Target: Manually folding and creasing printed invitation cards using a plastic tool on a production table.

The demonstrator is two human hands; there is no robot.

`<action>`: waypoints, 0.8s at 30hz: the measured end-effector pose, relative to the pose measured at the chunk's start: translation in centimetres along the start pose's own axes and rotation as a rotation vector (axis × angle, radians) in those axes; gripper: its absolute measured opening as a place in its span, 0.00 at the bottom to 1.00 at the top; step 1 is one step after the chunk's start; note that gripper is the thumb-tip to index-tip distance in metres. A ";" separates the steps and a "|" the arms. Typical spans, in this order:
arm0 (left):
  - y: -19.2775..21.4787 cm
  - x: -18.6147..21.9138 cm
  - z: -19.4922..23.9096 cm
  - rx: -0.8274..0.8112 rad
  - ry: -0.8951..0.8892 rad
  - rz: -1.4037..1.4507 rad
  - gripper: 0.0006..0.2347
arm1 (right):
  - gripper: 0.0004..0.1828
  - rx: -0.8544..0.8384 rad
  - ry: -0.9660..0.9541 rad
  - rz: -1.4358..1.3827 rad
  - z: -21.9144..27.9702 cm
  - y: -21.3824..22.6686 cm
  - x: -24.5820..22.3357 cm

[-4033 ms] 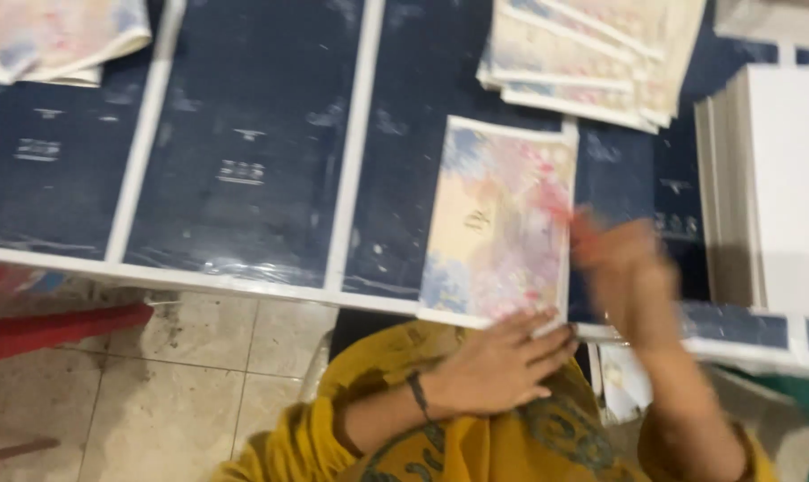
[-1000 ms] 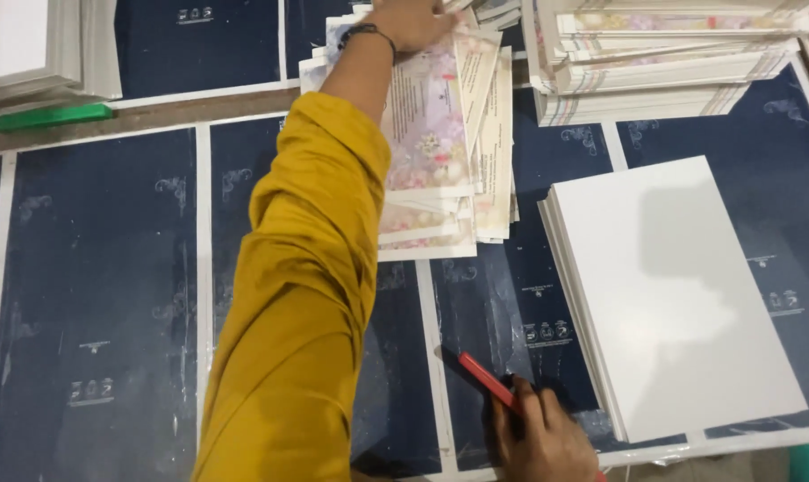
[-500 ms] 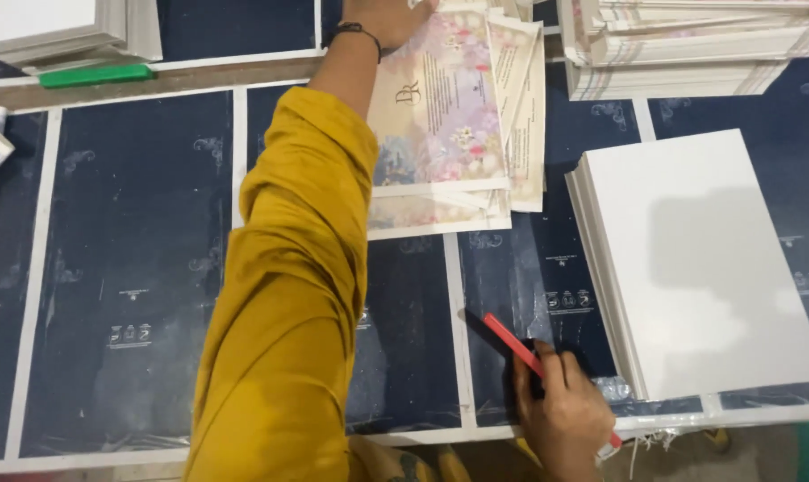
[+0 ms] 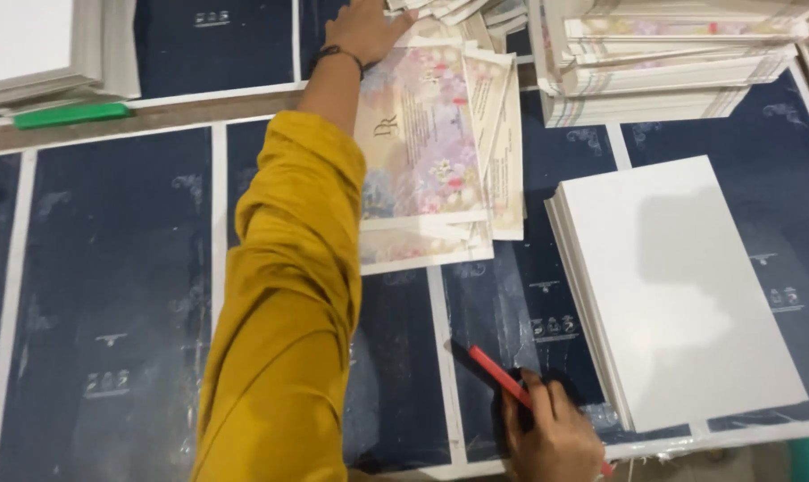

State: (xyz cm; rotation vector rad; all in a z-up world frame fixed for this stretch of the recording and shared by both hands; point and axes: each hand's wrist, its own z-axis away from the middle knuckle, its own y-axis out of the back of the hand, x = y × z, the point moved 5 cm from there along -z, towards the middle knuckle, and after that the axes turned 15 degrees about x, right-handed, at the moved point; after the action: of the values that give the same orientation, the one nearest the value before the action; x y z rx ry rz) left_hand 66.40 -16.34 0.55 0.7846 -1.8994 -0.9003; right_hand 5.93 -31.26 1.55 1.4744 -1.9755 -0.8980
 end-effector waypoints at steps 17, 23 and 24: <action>-1.2 0.3 3.9 -0.152 0.085 -0.103 0.42 | 0.14 -0.003 -0.010 -0.064 -0.3 0.5 0.1; 1.3 3.4 5.7 -0.179 0.059 -0.087 0.39 | 0.13 0.033 0.058 -0.026 -0.1 0.1 0.4; 1.5 3.4 5.9 -0.217 0.067 -0.081 0.38 | 0.13 0.024 0.048 -0.038 0.0 0.1 0.4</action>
State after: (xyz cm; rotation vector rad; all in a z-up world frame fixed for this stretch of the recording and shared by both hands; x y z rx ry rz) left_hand 59.43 -16.63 1.09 0.7542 -1.6880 -1.0957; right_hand 5.80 -31.66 1.61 1.5377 -1.9361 -0.8499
